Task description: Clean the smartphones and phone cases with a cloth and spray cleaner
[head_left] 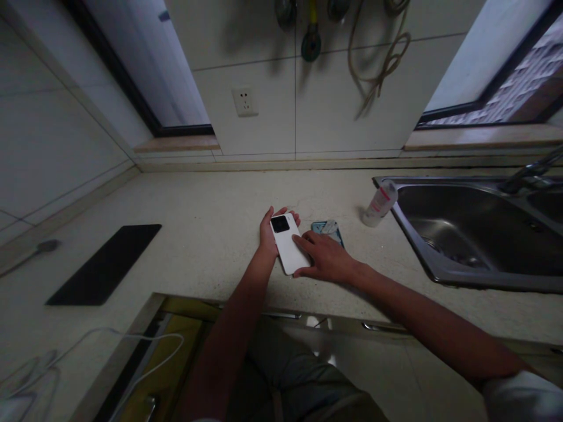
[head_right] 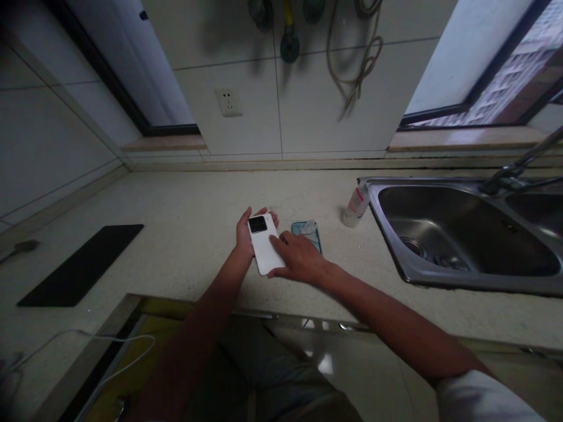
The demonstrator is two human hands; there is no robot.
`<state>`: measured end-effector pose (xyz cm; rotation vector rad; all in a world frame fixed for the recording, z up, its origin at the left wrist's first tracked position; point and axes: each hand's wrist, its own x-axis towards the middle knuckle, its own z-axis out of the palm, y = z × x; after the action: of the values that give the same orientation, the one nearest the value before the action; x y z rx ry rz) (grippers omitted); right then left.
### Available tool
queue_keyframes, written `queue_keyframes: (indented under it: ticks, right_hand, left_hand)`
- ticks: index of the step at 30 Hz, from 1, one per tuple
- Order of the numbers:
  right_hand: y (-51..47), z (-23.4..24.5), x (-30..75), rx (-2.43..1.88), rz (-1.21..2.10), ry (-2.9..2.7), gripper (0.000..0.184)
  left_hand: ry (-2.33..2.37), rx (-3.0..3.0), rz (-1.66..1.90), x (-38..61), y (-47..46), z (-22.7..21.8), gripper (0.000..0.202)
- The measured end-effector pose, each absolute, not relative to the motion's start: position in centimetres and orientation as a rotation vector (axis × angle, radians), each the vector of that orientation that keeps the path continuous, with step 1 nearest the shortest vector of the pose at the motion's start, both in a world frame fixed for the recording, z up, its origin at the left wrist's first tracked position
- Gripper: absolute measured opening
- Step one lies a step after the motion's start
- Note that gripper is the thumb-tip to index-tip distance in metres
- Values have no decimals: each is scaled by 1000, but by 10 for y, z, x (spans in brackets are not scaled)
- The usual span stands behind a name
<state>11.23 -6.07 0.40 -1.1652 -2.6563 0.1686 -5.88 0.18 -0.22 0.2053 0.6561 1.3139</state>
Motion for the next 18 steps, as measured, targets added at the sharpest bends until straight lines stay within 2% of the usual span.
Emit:
queue_keyframes:
  ticks: [18]
  right_hand:
    - [-60, 2, 113, -1136, 162, -2650, 86]
  left_hand:
    - [655, 202, 1325, -58, 2, -4, 31]
